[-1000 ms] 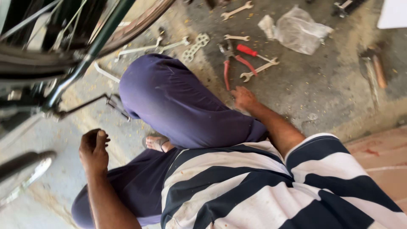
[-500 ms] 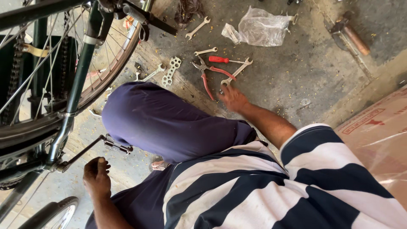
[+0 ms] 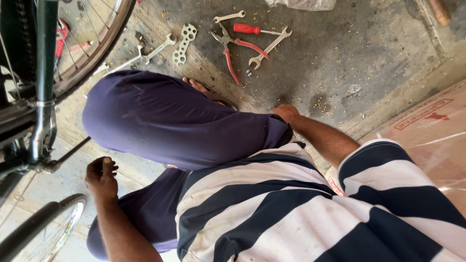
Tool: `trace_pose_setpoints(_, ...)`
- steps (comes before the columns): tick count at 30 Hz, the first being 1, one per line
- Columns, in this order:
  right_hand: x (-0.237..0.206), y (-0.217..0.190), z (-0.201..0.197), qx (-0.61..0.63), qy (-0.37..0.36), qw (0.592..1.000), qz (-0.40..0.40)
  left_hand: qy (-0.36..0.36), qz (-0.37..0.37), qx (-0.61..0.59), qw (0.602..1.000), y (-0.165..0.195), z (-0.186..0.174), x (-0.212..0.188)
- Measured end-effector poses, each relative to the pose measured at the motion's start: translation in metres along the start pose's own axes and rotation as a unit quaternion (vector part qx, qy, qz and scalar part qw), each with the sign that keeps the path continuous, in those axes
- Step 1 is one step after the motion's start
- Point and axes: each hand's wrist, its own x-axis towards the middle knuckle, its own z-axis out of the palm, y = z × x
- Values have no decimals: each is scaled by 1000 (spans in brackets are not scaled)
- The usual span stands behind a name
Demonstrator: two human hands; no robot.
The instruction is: The person sits on the floor and repairs a bicycle chain. They retrieve a small part from a container, attach it to the chain near the rear wheel, and use a screwdriver to tighten a bolt on the chain guard.
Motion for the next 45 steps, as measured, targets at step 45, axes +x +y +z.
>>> trace_pose_setpoints(45, 9, -237, -115, -209, 152, 965, -49, 208, -83, -699, 679, -54, -105, 152)
